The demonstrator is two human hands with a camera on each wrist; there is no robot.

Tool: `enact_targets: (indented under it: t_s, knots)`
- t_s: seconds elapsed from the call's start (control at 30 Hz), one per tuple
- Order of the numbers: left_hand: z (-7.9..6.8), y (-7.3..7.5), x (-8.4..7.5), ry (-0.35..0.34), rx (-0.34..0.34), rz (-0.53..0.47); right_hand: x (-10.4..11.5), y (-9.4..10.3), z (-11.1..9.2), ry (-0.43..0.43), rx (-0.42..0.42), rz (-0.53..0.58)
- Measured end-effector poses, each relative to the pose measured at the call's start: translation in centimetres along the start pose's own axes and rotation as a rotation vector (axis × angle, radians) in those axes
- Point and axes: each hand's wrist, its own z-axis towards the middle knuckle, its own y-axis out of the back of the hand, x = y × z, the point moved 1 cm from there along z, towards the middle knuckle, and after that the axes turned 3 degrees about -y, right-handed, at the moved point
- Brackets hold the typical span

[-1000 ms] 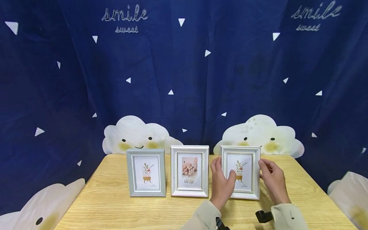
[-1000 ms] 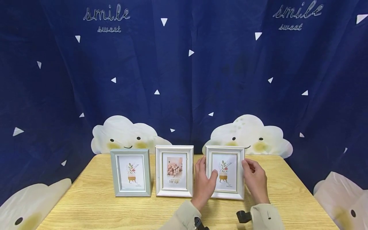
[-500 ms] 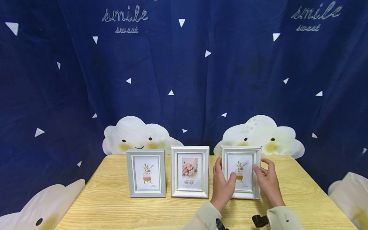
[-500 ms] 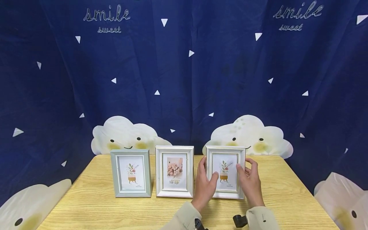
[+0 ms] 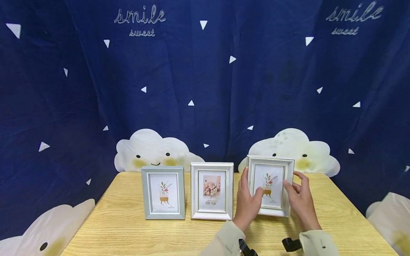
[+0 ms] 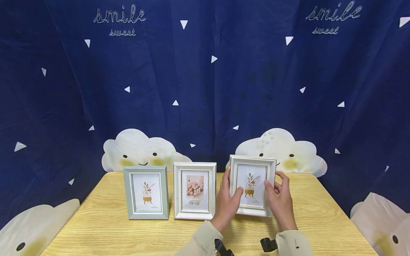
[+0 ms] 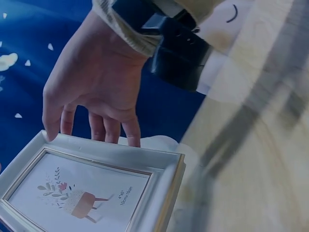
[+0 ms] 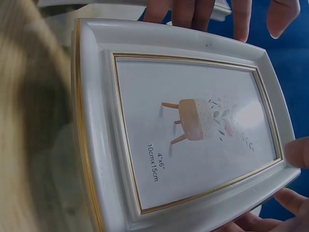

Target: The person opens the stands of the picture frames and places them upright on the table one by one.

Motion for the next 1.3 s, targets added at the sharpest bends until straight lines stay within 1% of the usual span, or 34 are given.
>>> enact_targets:
  t_s: [0.1,0.27,0.37,0.5,0.67,0.73,0.87,0.97,1.1,1.17,1.3]
  knots:
    - [0.3,0.4,-0.8,-0.014,0.007,-0.021,0.7,0.2,-0.1,0.041,0.000,0.015]
    - [0.7,0.8,-1.9,-0.077,-0.002,-0.028,1.6,0.6,-0.1,0.110,-0.012,0.006]
    - [0.9,0.9,-2.3,-0.104,-0.015,-0.022,2.1,0.7,-0.2,0.118,-0.015,0.009]
    - [1.0,1.0,-2.6,-0.097,-0.015,-0.030,2.2,0.6,-0.3,0.138,0.008,-0.001]
    - [1.1,1.1,-2.8,-0.084,0.002,-0.055,2.1,0.5,-0.3,0.174,0.041,-0.021]
    - [1.0,1.1,-3.0,-0.083,0.010,-0.061,2.2,0.5,-0.3,0.183,0.040,-0.008]
    - [0.9,1.2,-3.3,-0.081,0.032,-0.070,2.1,0.2,-0.3,0.205,0.004,0.004]
    - [0.7,1.1,-3.5,-0.088,0.048,-0.059,2.0,0.0,-0.4,0.185,-0.030,-0.001]
    - [0.4,1.0,-3.6,-0.129,0.044,-0.021,1.8,-0.1,-0.5,0.108,-0.056,0.011]
    - [0.3,0.9,-3.7,-0.145,0.040,-0.005,1.7,-0.1,-0.4,0.065,-0.054,0.009]
    - [0.1,0.7,-3.7,-0.126,0.060,0.005,1.6,-0.1,-0.1,0.015,-0.063,-0.035]
